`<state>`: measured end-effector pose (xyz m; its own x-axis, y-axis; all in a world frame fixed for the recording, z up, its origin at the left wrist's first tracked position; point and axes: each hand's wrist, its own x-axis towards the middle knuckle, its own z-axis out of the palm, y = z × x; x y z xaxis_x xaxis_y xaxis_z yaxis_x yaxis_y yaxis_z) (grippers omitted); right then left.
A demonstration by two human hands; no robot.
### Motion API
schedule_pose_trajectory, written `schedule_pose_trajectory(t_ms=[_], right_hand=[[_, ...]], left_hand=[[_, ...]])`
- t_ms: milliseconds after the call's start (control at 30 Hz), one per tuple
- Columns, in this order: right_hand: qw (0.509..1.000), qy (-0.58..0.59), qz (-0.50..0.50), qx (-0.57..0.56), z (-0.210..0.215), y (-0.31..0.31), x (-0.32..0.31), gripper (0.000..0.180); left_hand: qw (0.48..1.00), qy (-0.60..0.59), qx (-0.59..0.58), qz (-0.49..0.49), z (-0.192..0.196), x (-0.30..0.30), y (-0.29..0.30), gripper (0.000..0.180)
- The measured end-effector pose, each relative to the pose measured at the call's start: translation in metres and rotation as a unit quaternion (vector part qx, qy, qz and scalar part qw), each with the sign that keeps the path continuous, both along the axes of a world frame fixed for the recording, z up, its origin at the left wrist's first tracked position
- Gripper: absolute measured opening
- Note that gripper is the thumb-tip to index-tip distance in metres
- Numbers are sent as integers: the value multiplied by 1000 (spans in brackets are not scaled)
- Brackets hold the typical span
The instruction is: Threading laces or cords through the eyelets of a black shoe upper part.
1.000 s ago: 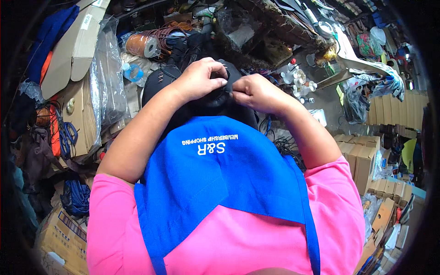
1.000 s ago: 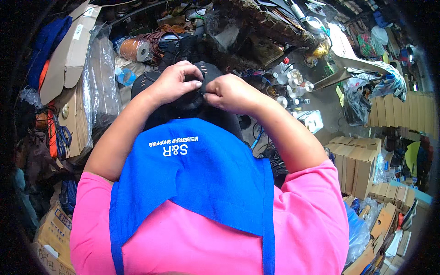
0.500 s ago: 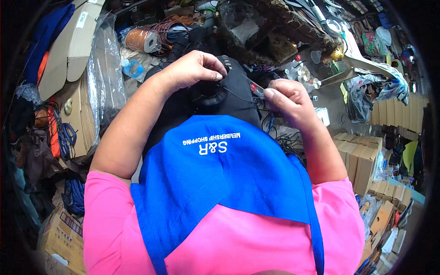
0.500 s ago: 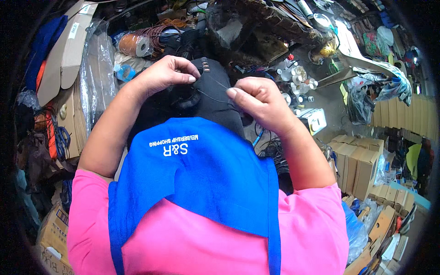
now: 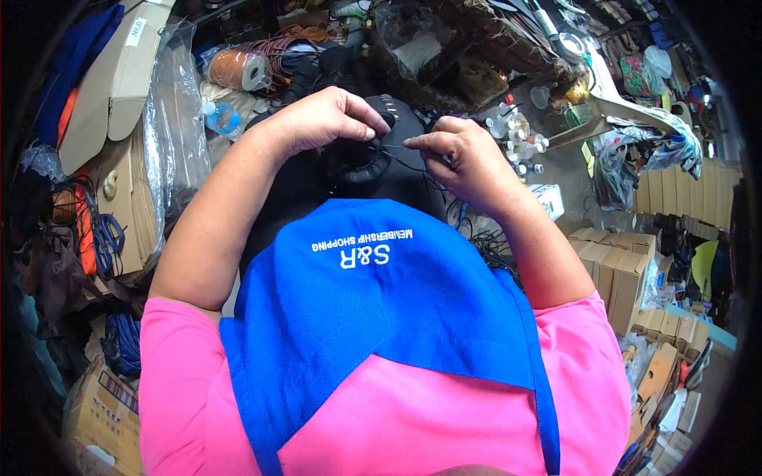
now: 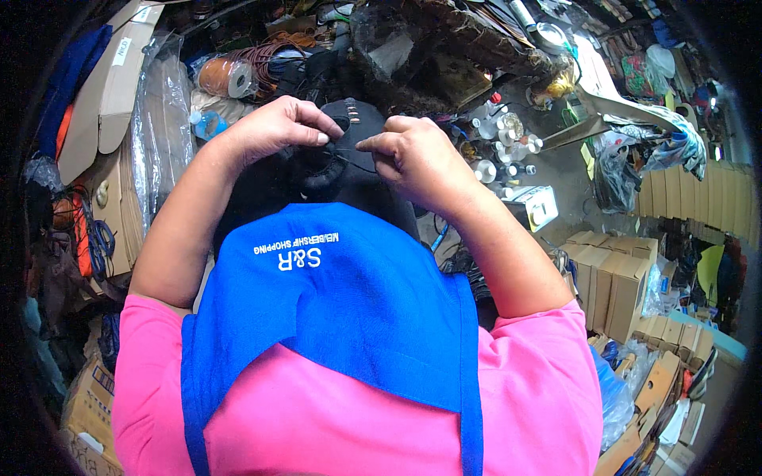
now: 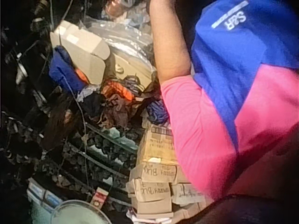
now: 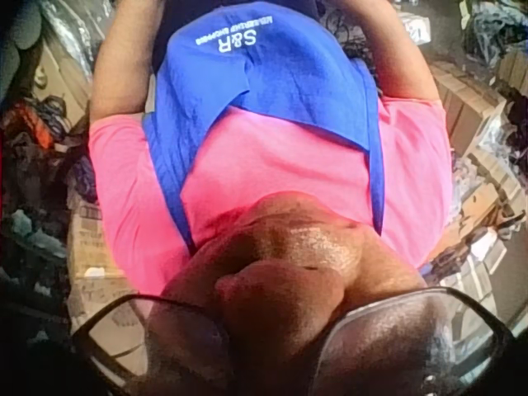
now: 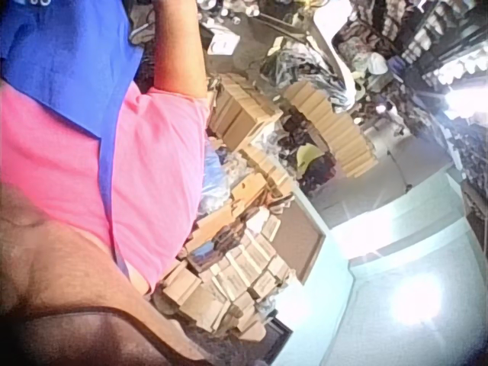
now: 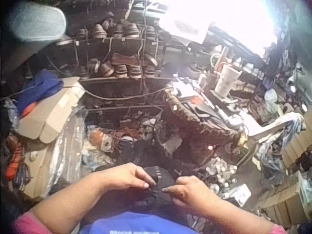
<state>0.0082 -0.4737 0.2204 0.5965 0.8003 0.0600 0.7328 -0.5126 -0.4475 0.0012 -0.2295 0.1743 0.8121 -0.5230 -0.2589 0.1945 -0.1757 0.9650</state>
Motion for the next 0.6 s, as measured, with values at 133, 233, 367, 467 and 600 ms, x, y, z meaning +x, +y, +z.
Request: schedule_pose_trajectory(t_ms=[133,233,367,467,600], right_hand=[[1000,-20,-1,-14,10,6,-4,25],[999,-48,2,-25,14,11,-8,23],[999,-40,8,-17,5,11,-6,23],[1000,-3,3,5,4,7,-1,24],[1000,-6,27,7,7,9,6,25]], left_hand=[[1000,11,-12,-1,-1,-1,1,29],[1000,0,-6,0,-1,-1,1,29],[1000,-1,-1,1,-1,0,-1,29],[1000,20,0,-1,0,1,-1,29],[1000,2,0,-14,-2,4,-2,28]])
